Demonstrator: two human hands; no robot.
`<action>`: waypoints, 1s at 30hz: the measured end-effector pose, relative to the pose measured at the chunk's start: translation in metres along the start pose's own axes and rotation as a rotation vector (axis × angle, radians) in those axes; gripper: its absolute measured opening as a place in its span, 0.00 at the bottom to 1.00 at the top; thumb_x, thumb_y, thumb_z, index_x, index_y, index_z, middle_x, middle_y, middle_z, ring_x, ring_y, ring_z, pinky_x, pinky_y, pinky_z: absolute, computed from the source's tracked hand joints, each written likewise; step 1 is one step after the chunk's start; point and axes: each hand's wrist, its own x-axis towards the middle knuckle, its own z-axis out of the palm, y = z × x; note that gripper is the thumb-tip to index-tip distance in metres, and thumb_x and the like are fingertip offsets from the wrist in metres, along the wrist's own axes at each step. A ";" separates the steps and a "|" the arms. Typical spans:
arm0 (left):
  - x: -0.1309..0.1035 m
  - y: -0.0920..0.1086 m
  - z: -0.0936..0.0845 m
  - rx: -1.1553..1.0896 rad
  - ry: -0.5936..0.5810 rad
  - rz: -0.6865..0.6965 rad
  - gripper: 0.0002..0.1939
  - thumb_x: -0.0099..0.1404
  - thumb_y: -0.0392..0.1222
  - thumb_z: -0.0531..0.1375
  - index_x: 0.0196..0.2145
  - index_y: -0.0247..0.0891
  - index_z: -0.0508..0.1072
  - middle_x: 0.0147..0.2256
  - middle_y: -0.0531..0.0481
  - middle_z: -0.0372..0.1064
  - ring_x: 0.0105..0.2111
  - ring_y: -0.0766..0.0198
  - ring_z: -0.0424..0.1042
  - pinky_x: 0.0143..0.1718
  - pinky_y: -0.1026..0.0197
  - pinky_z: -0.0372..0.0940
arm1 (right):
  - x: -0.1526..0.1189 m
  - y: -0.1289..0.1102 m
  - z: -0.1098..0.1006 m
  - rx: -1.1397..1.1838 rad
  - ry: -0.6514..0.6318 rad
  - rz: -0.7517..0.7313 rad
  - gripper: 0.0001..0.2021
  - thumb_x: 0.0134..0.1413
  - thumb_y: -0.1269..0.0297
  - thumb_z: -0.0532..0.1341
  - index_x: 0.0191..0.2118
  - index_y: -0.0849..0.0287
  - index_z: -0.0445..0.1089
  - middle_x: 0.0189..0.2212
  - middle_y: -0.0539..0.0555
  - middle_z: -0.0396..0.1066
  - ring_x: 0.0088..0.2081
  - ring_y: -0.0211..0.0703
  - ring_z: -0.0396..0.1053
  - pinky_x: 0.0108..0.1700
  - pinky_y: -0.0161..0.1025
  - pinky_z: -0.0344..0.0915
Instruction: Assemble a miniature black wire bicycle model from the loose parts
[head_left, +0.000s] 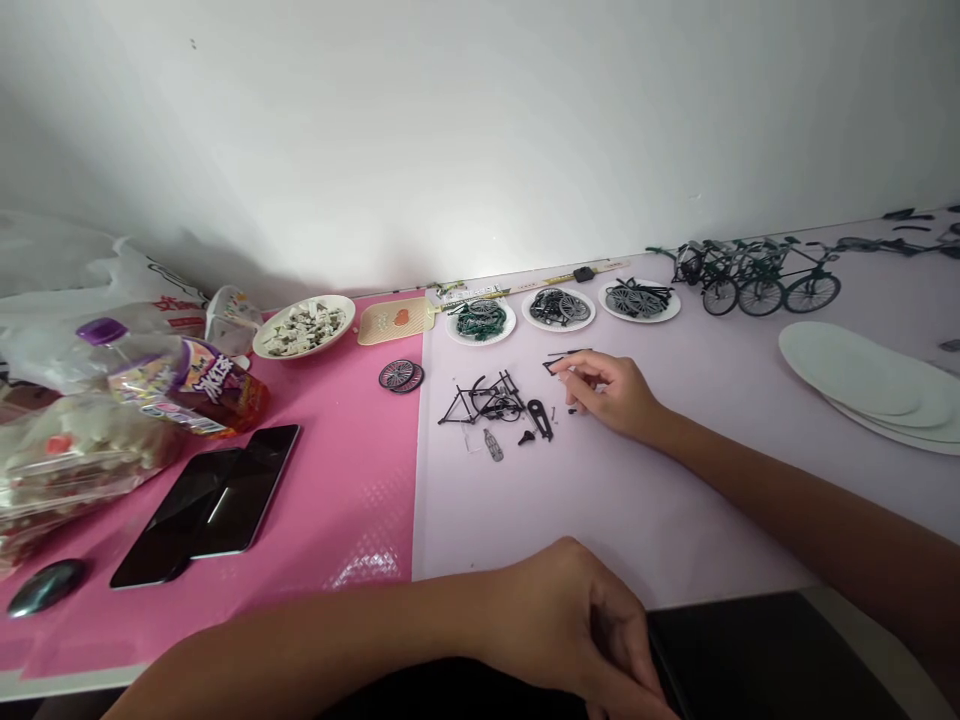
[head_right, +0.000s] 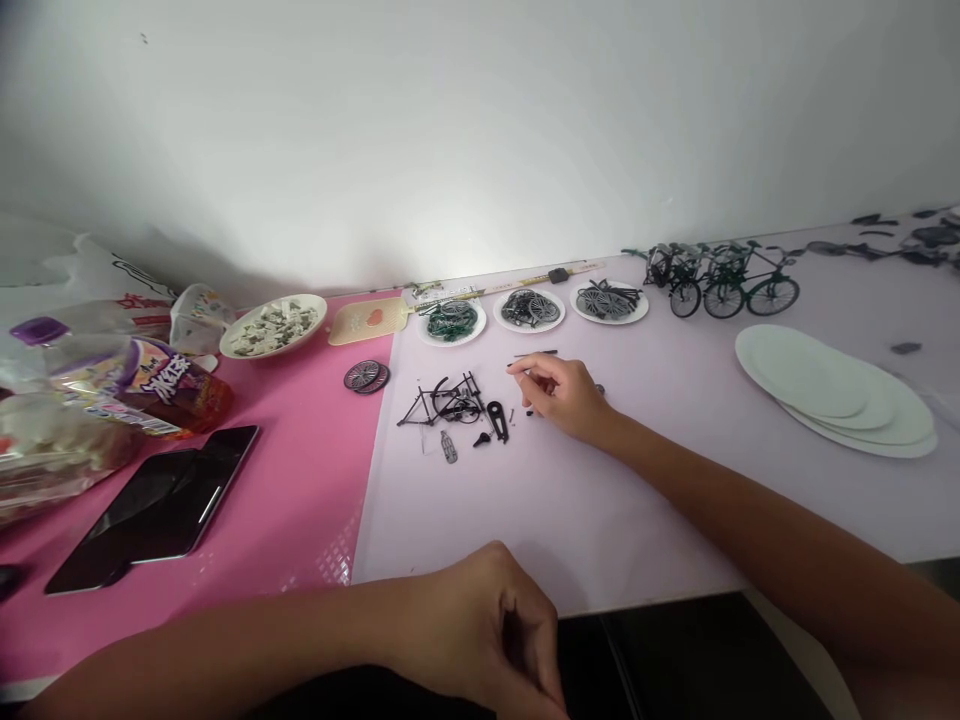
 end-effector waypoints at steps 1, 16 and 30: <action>0.002 -0.004 -0.001 0.041 -0.010 0.013 0.22 0.52 0.55 0.79 0.29 0.33 0.81 0.27 0.52 0.75 0.26 0.71 0.72 0.31 0.70 0.72 | 0.000 0.000 0.000 0.000 0.001 0.005 0.10 0.66 0.57 0.64 0.42 0.57 0.78 0.21 0.49 0.75 0.20 0.40 0.72 0.25 0.36 0.69; 0.009 -0.008 -0.015 0.140 -0.126 0.027 0.26 0.57 0.64 0.74 0.34 0.35 0.82 0.30 0.50 0.76 0.28 0.68 0.74 0.31 0.66 0.74 | -0.001 0.006 -0.001 -0.030 0.050 0.014 0.15 0.65 0.49 0.66 0.43 0.56 0.79 0.21 0.50 0.76 0.20 0.41 0.72 0.26 0.39 0.73; 0.021 -0.006 -0.026 0.125 -0.121 0.054 0.10 0.72 0.45 0.65 0.37 0.36 0.79 0.32 0.51 0.76 0.26 0.70 0.76 0.26 0.68 0.65 | 0.000 0.008 -0.002 -0.033 0.076 -0.004 0.14 0.66 0.50 0.66 0.44 0.56 0.80 0.23 0.51 0.77 0.21 0.40 0.72 0.26 0.38 0.72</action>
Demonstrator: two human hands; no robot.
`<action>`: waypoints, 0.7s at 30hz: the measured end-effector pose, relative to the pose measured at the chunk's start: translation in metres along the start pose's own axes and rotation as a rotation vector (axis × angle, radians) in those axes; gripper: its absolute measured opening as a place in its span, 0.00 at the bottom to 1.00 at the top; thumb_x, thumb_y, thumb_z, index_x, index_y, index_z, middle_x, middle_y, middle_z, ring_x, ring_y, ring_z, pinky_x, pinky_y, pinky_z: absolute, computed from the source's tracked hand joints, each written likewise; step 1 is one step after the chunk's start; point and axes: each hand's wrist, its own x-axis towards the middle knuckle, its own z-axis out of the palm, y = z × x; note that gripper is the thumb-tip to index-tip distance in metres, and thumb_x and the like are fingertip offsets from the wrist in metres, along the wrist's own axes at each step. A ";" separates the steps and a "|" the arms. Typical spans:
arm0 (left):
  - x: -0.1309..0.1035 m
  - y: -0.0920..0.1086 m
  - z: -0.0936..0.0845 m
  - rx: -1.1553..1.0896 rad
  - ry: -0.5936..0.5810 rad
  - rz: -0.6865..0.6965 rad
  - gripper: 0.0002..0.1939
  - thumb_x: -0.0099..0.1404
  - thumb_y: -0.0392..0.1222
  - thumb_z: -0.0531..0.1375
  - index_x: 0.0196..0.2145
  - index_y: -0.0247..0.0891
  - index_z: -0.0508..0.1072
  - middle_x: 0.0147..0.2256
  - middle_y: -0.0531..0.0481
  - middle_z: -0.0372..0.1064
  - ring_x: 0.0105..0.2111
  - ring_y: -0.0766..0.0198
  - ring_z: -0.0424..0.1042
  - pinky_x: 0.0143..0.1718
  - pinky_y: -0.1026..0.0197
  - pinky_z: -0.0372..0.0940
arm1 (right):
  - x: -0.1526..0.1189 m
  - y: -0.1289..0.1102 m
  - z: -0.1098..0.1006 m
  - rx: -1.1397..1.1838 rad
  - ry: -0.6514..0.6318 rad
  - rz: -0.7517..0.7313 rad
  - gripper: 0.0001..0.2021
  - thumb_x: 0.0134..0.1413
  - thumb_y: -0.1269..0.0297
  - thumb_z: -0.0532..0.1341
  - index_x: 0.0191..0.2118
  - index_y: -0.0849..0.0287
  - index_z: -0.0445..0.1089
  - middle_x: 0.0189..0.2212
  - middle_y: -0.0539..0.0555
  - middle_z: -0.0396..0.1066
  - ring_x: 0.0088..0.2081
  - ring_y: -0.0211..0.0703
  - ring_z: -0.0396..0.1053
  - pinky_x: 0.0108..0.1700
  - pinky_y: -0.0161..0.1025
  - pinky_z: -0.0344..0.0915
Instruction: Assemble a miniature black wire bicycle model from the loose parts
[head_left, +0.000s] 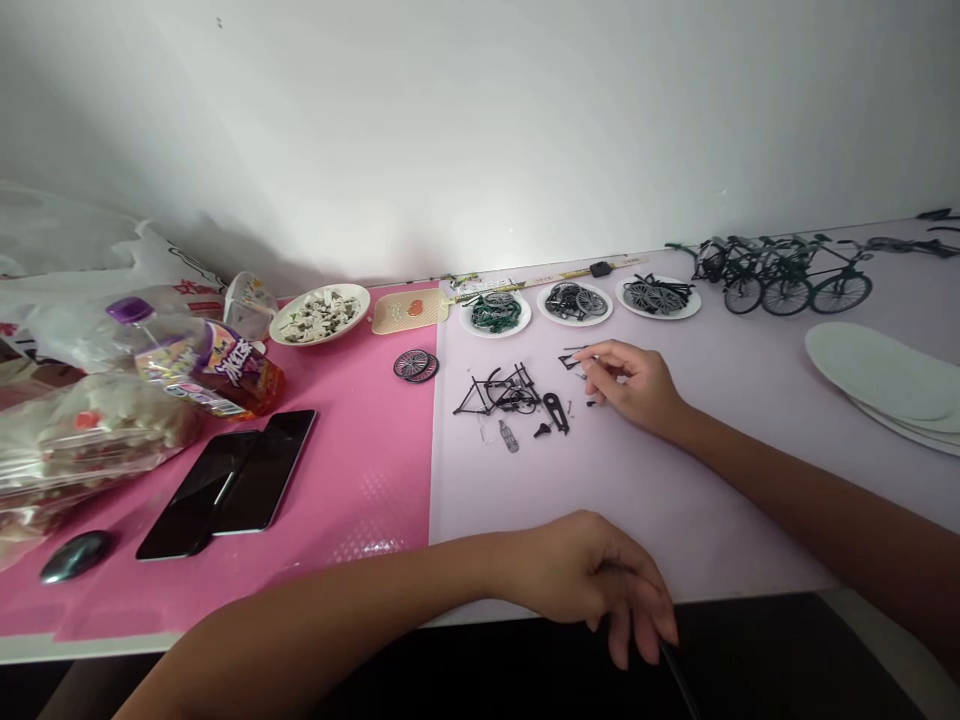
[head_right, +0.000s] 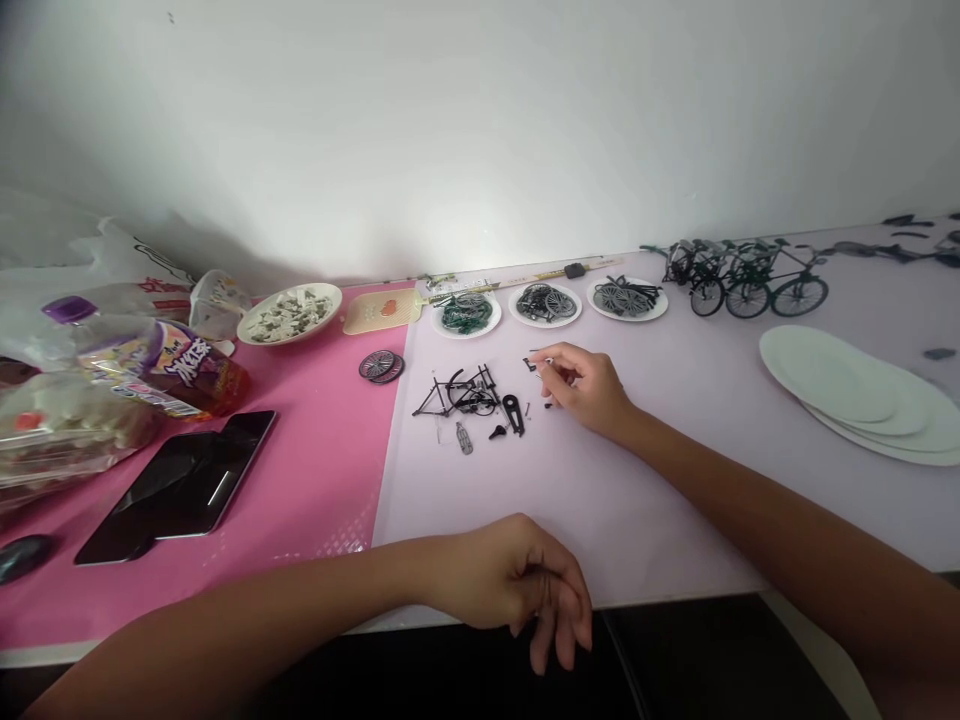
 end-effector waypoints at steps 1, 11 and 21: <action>-0.001 0.003 0.000 0.012 0.019 -0.015 0.10 0.73 0.46 0.64 0.39 0.36 0.79 0.33 0.51 0.77 0.26 0.70 0.76 0.26 0.69 0.64 | 0.000 0.000 0.000 0.005 0.000 -0.001 0.15 0.65 0.50 0.66 0.44 0.56 0.79 0.23 0.51 0.77 0.21 0.41 0.72 0.26 0.38 0.72; -0.002 0.014 0.019 0.146 0.123 -0.117 0.25 0.53 0.61 0.77 0.28 0.37 0.77 0.28 0.51 0.76 0.26 0.67 0.72 0.28 0.65 0.69 | 0.002 0.003 0.001 0.029 -0.003 -0.025 0.15 0.65 0.49 0.65 0.44 0.57 0.79 0.23 0.51 0.76 0.23 0.42 0.74 0.26 0.38 0.73; 0.064 0.022 0.039 0.401 -0.015 0.079 0.12 0.66 0.24 0.59 0.39 0.39 0.77 0.31 0.58 0.75 0.24 0.71 0.73 0.39 0.65 0.71 | 0.005 0.003 0.000 0.060 -0.008 -0.038 0.15 0.65 0.51 0.65 0.43 0.57 0.78 0.22 0.51 0.75 0.23 0.42 0.74 0.25 0.37 0.71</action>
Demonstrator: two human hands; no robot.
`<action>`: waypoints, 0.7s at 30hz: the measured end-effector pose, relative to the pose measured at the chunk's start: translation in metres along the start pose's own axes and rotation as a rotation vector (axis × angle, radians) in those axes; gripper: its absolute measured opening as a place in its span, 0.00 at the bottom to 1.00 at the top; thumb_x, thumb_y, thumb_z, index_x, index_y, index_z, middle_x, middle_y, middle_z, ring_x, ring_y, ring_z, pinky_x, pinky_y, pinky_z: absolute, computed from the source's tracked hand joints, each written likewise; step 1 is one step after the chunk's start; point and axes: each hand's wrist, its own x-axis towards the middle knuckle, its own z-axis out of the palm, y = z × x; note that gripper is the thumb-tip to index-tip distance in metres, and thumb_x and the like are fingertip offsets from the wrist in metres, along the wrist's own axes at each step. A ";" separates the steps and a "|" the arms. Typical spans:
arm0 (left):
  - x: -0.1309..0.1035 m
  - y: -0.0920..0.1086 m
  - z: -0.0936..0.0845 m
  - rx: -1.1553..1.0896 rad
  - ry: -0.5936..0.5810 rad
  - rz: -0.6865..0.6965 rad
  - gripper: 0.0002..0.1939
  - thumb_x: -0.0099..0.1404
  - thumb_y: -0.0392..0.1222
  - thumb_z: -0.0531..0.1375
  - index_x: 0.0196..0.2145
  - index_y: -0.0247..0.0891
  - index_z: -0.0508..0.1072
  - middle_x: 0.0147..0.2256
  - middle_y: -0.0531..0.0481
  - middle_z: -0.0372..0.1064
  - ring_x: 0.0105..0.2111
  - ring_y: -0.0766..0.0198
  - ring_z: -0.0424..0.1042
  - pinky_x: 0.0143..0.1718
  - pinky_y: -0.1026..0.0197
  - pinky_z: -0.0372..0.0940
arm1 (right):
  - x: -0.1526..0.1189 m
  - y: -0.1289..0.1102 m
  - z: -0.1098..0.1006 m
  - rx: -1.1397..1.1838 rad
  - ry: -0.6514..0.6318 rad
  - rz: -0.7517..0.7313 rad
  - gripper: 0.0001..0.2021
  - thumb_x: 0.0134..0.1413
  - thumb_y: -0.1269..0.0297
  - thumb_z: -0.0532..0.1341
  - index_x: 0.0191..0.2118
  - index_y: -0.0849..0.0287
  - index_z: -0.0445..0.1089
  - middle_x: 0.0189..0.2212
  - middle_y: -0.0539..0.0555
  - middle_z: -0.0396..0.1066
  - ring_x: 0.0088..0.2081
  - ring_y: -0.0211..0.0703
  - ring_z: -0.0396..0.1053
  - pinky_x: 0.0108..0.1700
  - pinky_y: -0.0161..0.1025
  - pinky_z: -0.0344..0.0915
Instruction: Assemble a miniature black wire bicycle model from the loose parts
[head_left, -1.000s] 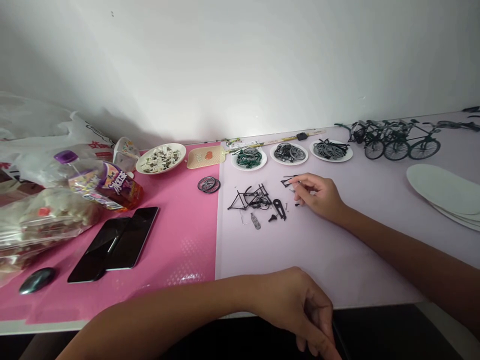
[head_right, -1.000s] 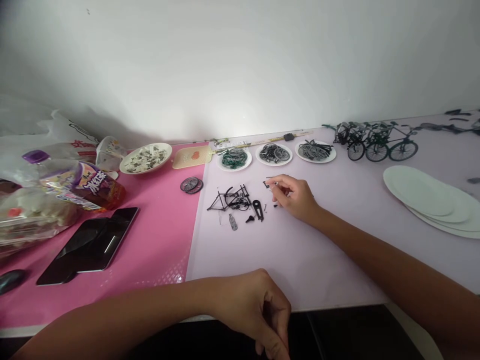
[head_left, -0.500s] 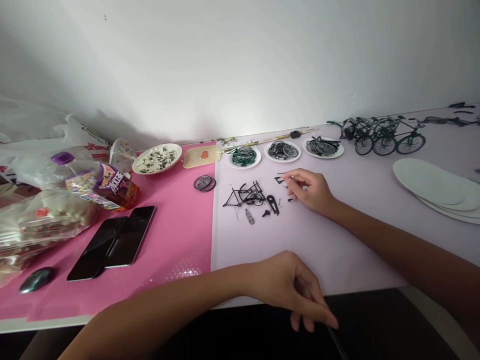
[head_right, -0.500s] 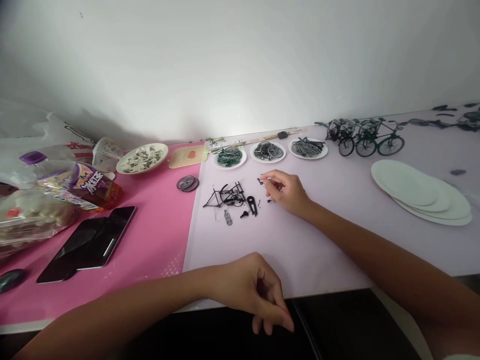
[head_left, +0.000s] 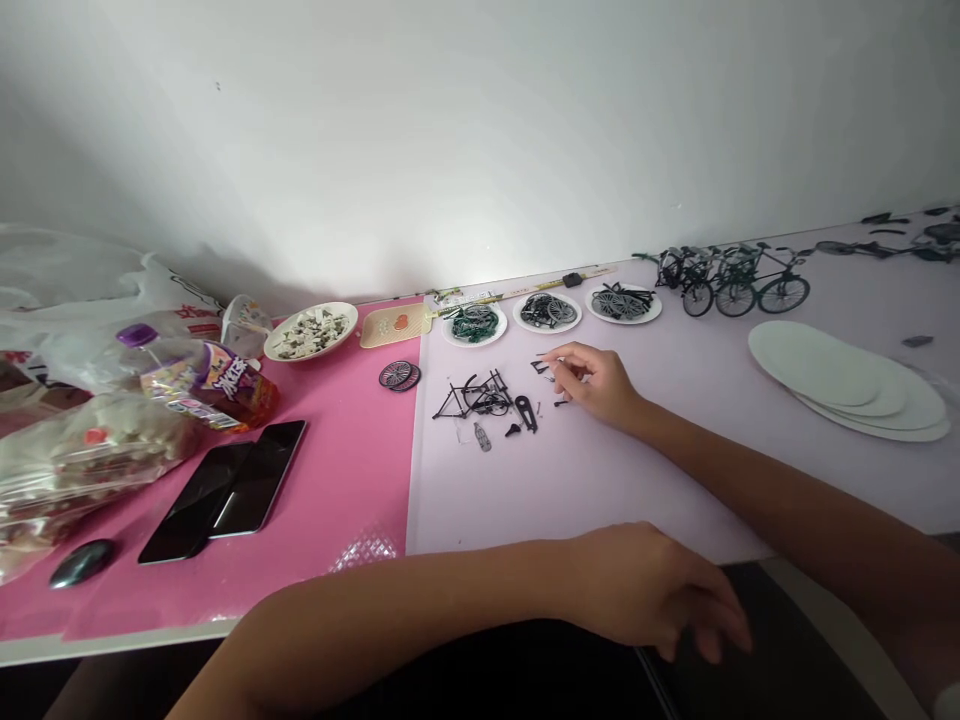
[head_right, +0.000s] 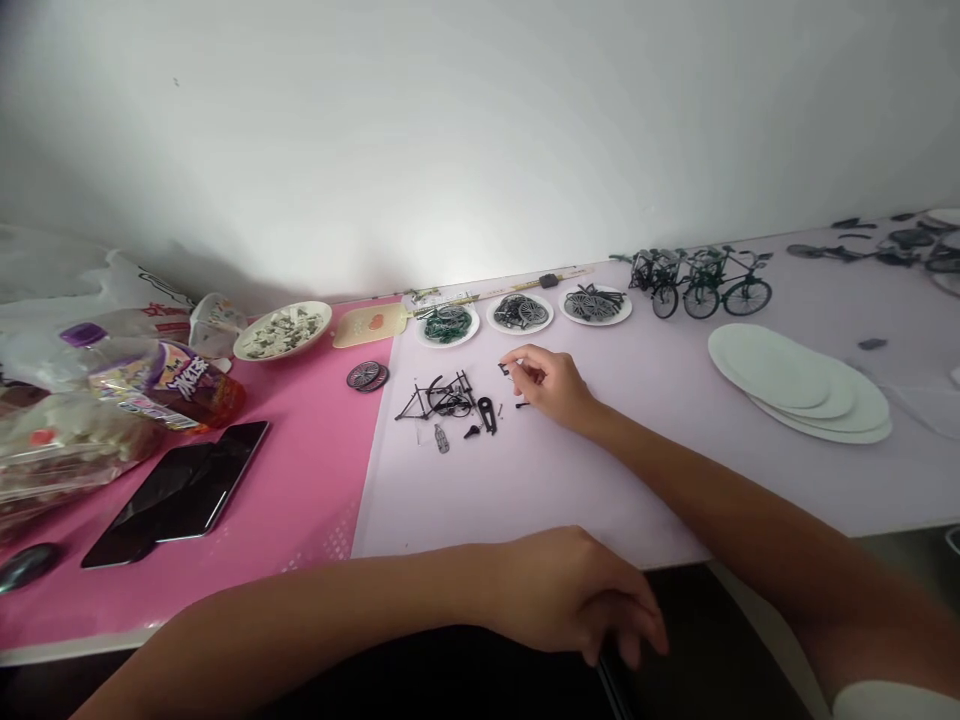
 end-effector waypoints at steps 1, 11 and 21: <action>0.010 -0.001 0.002 0.013 -0.020 -0.001 0.09 0.69 0.29 0.61 0.41 0.40 0.78 0.30 0.59 0.76 0.24 0.70 0.74 0.40 0.64 0.71 | 0.000 0.001 0.000 0.001 0.003 -0.005 0.15 0.65 0.50 0.65 0.43 0.57 0.78 0.22 0.51 0.75 0.23 0.41 0.74 0.25 0.36 0.71; 0.044 -0.019 0.006 0.057 -0.039 -0.044 0.19 0.53 0.52 0.79 0.28 0.39 0.77 0.28 0.59 0.77 0.30 0.67 0.75 0.36 0.66 0.68 | 0.000 0.000 -0.004 -0.001 -0.018 0.001 0.15 0.66 0.50 0.65 0.44 0.57 0.78 0.23 0.51 0.76 0.22 0.40 0.72 0.25 0.37 0.70; 0.061 -0.040 0.004 0.041 -0.130 0.123 0.21 0.52 0.18 0.66 0.38 0.41 0.73 0.34 0.62 0.76 0.38 0.66 0.79 0.45 0.66 0.68 | -0.004 -0.001 -0.003 -0.096 -0.001 -0.065 0.10 0.68 0.58 0.63 0.45 0.56 0.79 0.29 0.54 0.80 0.29 0.47 0.78 0.31 0.42 0.74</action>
